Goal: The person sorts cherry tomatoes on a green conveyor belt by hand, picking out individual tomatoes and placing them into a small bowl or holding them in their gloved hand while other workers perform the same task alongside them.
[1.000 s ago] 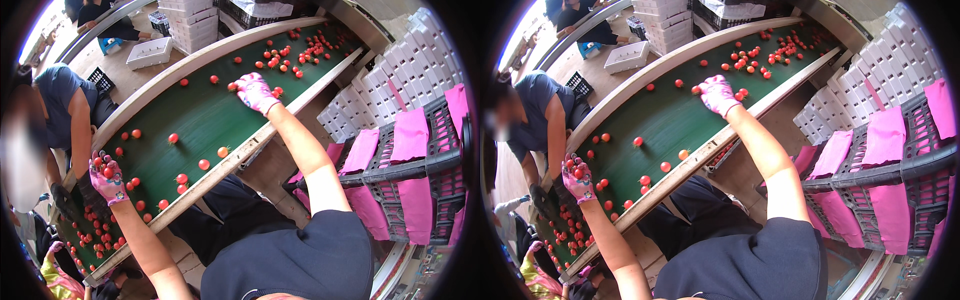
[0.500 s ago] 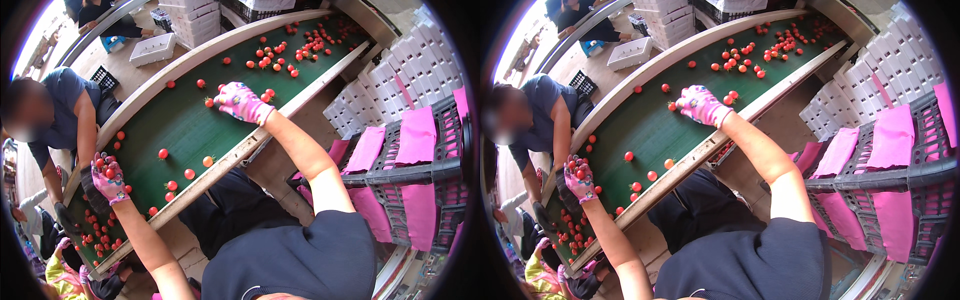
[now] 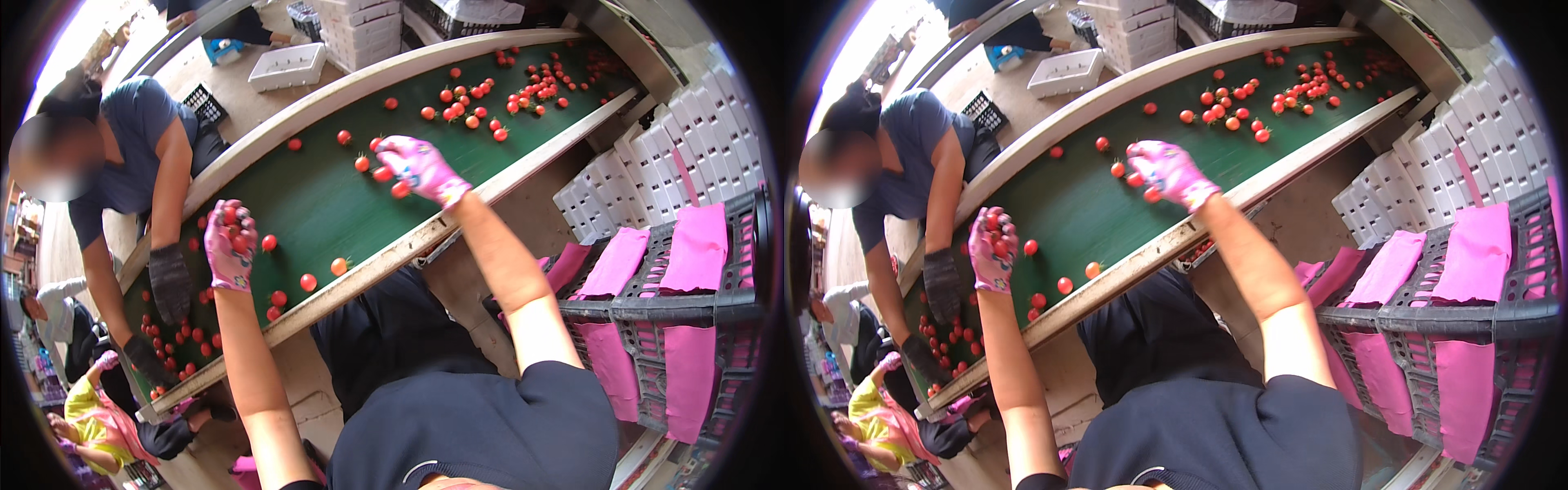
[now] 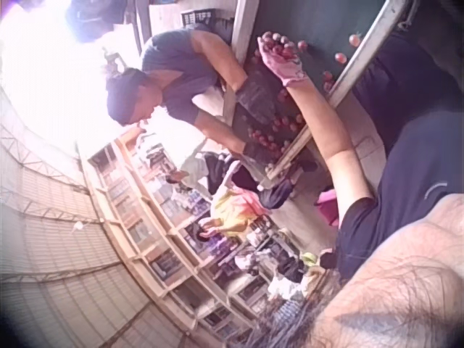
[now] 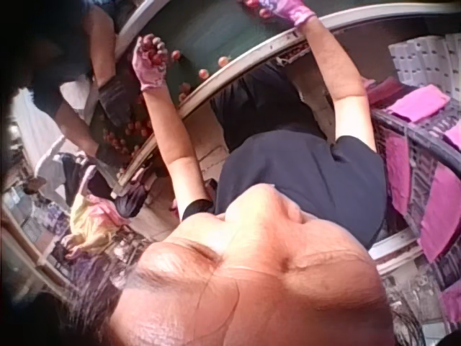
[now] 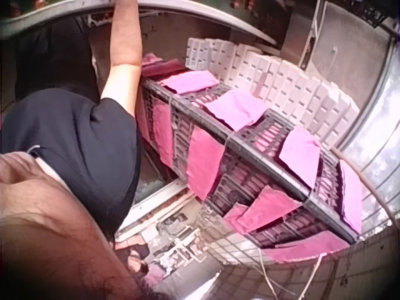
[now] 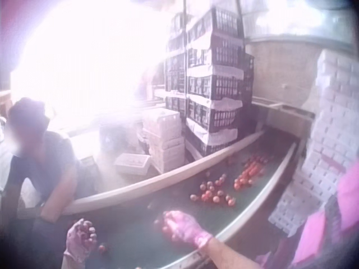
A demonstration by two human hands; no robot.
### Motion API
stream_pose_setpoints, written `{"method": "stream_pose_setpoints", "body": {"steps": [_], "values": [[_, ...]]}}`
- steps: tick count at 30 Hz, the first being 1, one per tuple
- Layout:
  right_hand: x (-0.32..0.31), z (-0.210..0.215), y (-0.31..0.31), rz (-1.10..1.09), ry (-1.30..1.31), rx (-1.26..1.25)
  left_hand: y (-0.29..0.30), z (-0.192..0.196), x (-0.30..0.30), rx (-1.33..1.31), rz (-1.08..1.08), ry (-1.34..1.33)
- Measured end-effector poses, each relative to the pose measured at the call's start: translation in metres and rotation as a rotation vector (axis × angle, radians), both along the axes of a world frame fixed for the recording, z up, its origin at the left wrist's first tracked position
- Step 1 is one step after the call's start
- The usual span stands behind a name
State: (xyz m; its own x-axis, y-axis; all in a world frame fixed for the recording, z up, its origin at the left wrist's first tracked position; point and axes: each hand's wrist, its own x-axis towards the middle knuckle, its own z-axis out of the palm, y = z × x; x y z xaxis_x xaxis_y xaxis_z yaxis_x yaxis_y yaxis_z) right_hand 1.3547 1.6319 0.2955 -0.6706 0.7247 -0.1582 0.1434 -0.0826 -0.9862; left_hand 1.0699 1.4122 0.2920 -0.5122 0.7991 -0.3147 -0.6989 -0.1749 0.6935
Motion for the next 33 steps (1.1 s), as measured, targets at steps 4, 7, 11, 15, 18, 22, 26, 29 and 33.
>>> {"method": "stream_pose_setpoints", "body": {"steps": [4, 7, 11, 15, 18, 22, 26, 29, 33], "values": [[-0.077, 0.005, -0.031, -0.168, 0.353, 0.843, 0.036, 0.015, 0.055, 0.011, -0.308, -0.057], [-0.116, 0.001, -0.058, 0.068, 0.381, 1.036, 0.06, 0.031, 0.097, 0.194, -0.103, -0.081], [-0.104, 0.013, -0.064, 0.109, 0.309, 1.092, 0.081, 0.006, 0.09, 0.605, -0.176, 0.371], [-0.066, 0.012, -0.002, 0.131, 0.06, 1.213, 0.062, -0.007, 0.043, 0.397, -0.077, -0.323], [-0.028, 0.008, 0.067, -0.153, -0.167, 1.305, 0.059, -0.005, 0.034, 0.346, 0.076, -0.227], [0.043, -0.028, 0.16, -0.61, -0.519, 1.19, 0.067, 0.005, 0.046, 0.299, 0.038, -0.213], [0.074, -0.042, 0.182, -0.505, -0.681, 0.889, 0.072, 0.001, 0.053, 0.283, 0.019, -0.174], [0.065, -0.047, 0.181, -0.339, -0.593, 0.867, 0.069, 0.003, 0.055, 0.287, 0.0, -0.186], [0.039, -0.036, 0.156, -0.236, -0.644, 0.856, 0.066, 0.006, 0.057, 0.247, 0.008, -0.186]]}}
